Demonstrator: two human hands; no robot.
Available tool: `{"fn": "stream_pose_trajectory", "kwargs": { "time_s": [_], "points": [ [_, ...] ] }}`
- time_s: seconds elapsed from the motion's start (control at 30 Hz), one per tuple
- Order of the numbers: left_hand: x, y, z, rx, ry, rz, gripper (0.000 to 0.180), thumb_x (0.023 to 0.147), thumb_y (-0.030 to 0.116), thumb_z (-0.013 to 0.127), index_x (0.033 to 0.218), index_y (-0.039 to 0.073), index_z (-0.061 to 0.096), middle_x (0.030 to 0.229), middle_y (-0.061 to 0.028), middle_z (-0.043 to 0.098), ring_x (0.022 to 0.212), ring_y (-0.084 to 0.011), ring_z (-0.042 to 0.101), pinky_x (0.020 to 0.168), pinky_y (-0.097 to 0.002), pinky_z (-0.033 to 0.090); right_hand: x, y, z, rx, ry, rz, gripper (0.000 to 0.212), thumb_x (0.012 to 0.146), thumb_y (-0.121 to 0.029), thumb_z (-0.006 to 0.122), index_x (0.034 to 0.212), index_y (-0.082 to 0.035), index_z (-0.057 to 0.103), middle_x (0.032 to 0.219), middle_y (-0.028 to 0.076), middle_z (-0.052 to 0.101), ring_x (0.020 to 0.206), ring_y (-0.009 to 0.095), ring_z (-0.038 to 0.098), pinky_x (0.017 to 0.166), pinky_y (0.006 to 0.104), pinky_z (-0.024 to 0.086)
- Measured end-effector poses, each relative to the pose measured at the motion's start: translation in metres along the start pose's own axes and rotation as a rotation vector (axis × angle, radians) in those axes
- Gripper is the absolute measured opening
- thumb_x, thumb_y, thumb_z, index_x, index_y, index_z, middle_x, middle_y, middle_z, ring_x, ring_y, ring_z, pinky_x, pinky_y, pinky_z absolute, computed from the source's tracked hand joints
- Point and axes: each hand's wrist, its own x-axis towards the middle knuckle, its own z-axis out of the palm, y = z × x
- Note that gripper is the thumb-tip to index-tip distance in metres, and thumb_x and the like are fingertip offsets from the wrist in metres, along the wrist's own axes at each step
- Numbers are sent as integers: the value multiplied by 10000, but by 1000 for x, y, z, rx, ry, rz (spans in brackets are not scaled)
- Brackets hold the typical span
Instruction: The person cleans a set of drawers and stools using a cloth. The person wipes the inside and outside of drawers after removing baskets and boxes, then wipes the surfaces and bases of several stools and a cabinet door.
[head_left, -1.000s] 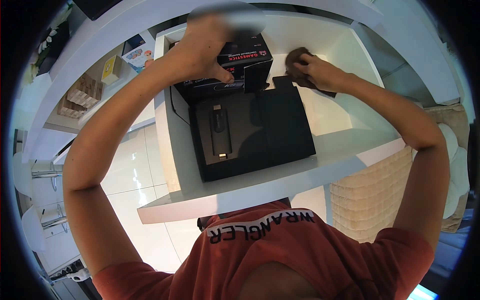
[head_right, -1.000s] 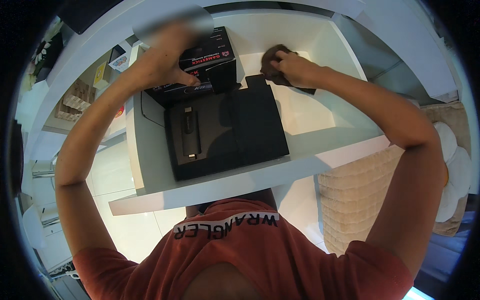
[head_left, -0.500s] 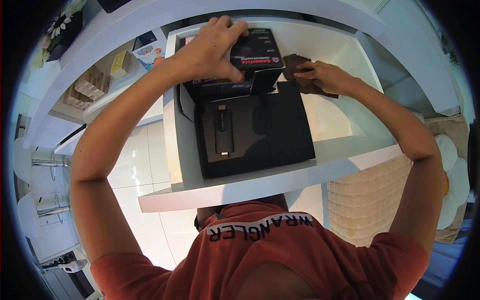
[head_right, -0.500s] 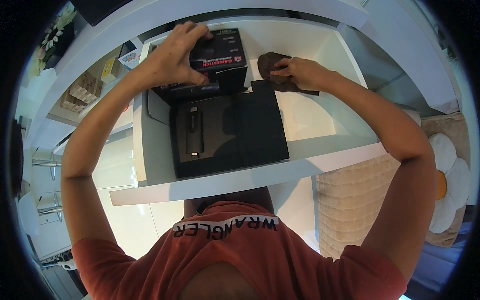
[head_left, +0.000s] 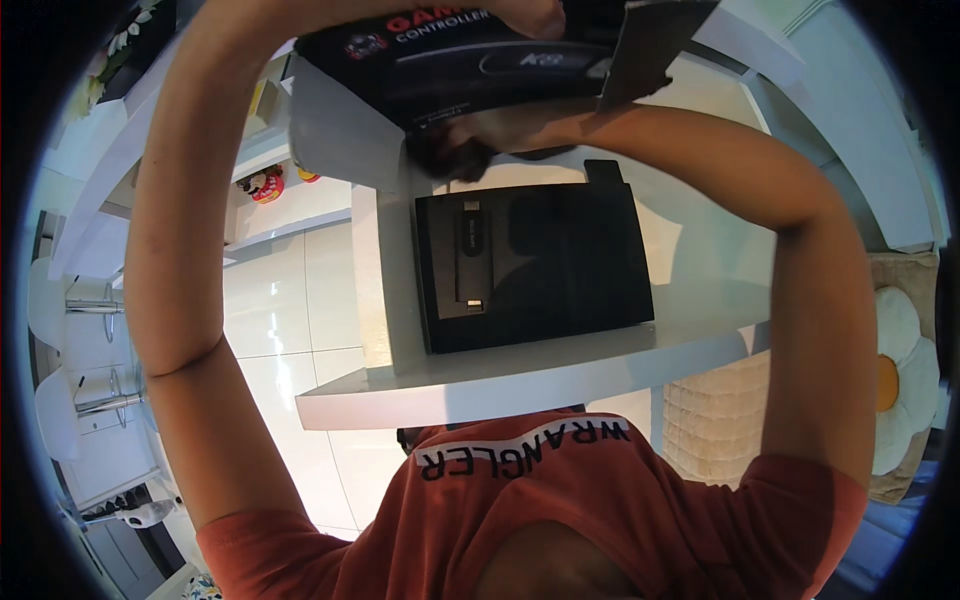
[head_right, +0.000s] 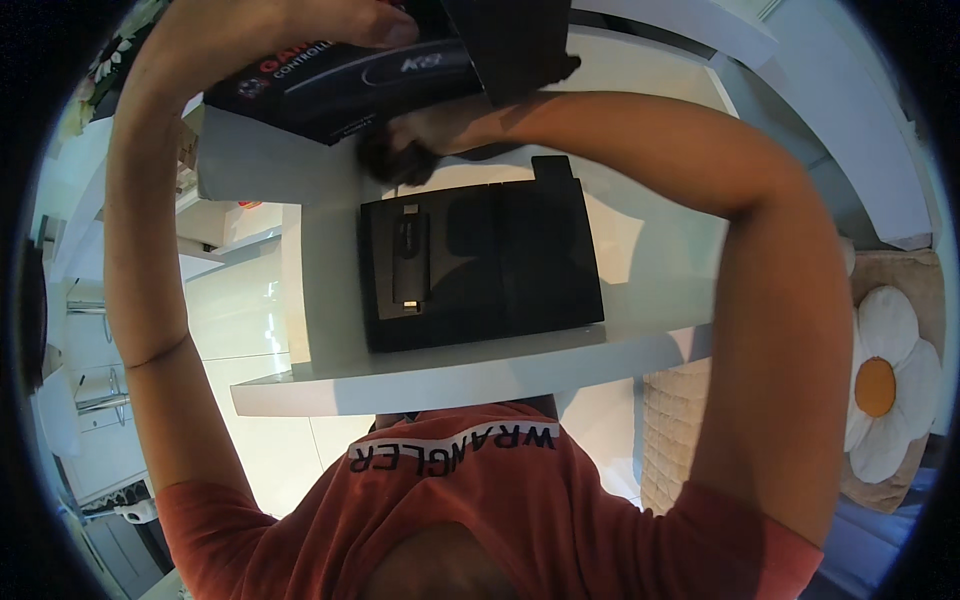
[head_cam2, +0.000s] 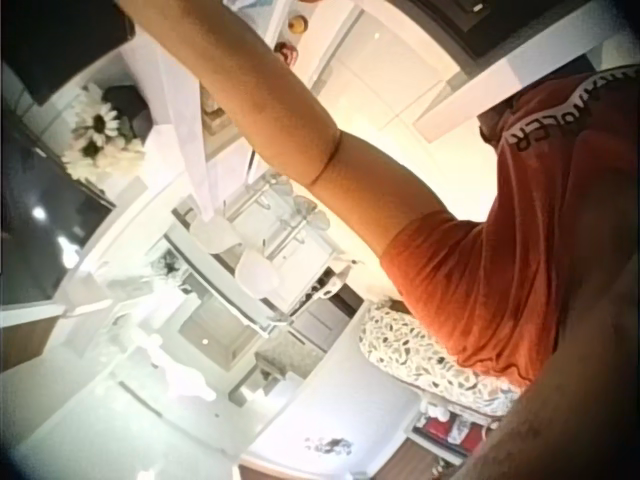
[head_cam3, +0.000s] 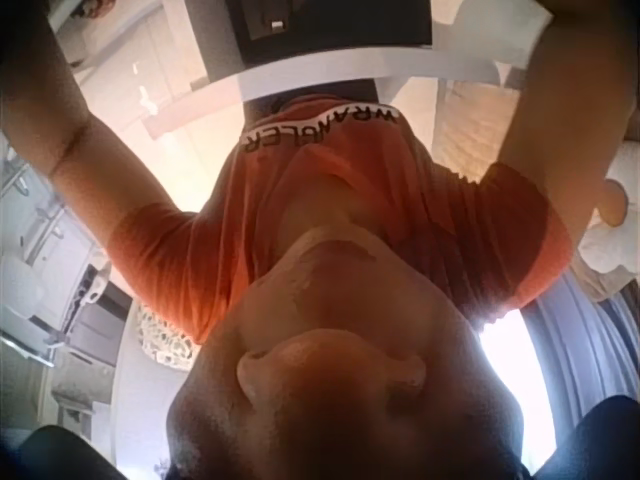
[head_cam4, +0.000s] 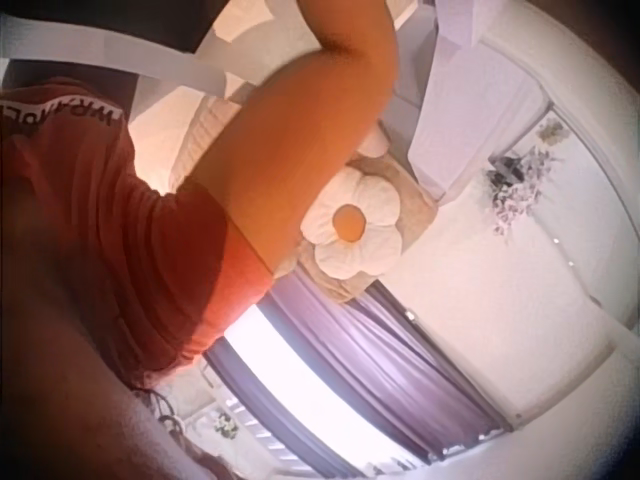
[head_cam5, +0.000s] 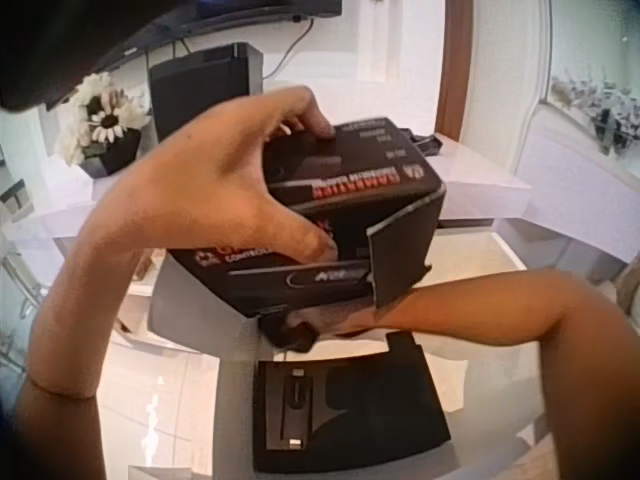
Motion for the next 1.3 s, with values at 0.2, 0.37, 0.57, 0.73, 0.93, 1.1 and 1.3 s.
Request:
{"fn": "stream_pose_trajectory", "kwargs": {
  "time_s": [0.2, 0.37, 0.57, 0.73, 0.93, 1.1, 1.3],
  "points": [
    [1, -16, 22, -177, -132, -5, 603, 567, 207, 783, 1025, -42, 480, 921, -203, 532, 872, -283, 537, 795, -322, 436, -41, -4, -19, 4, 86, 198, 246, 893, -246, 516, 1069, -104, 613, 1000, 74, 626, 919, 180, 591, 826, 299, 480],
    [0, -40, 37, -205, -279, -102, 666, 569, 242, 780, 1077, -34, 448, 1004, -211, 475, 962, -321, 469, 862, -363, 403, -104, -5, -67, -239, -184, 528, 376, 821, 4, 479, 1151, -148, 578, 1040, 101, 599, 969, 277, 572, 862, 334, 462],
    [-11, -23, 84, -137, -435, -61, 718, 570, 242, 789, 1121, -16, 408, 1055, -220, 417, 1042, -353, 407, 904, -400, 392, -187, 39, -52, -289, -113, 517, 462, 762, 98, 466, 1151, -127, 574, 1075, 78, 554, 948, 304, 559, 864, 384, 451],
    [-26, -28, 97, -72, -445, -152, 738, 569, 243, 805, 1128, 7, 385, 1057, -205, 383, 1033, -344, 390, 899, -421, 388, -192, 39, -47, -361, -152, 532, 462, 755, 71, 491, 1173, -117, 544, 1104, 116, 495, 972, 324, 538, 866, 392, 449],
    [-48, -40, 107, -17, -474, -142, 737, 576, 229, 805, 1133, 9, 375, 1069, -195, 369, 1040, -336, 374, 917, -444, 378, -191, 4, -41, -238, -324, 629, 415, 691, 89, 549, 1062, -58, 436, 1024, 135, 439, 892, 348, 534, 754, 434, 437],
    [-46, -29, 107, 75, -392, -40, 650, 641, 218, 758, 1127, -8, 391, 1152, -234, 326, 1098, -368, 339, 927, -489, 369, -192, -52, -37, -69, -705, 566, 465, 676, 37, 632, 1099, -74, 474, 1060, 158, 465, 959, 360, 541, 798, 425, 451],
    [-44, -12, 104, 232, -83, 170, 506, 640, 175, 755, 1061, 29, 515, 1088, -133, 497, 1010, -301, 498, 846, -403, 427, -204, -22, -61, 235, -798, 472, 347, 617, 13, 647, 960, -32, 618, 868, 130, 624, 846, 255, 600, 782, 346, 469]
  ]
}}
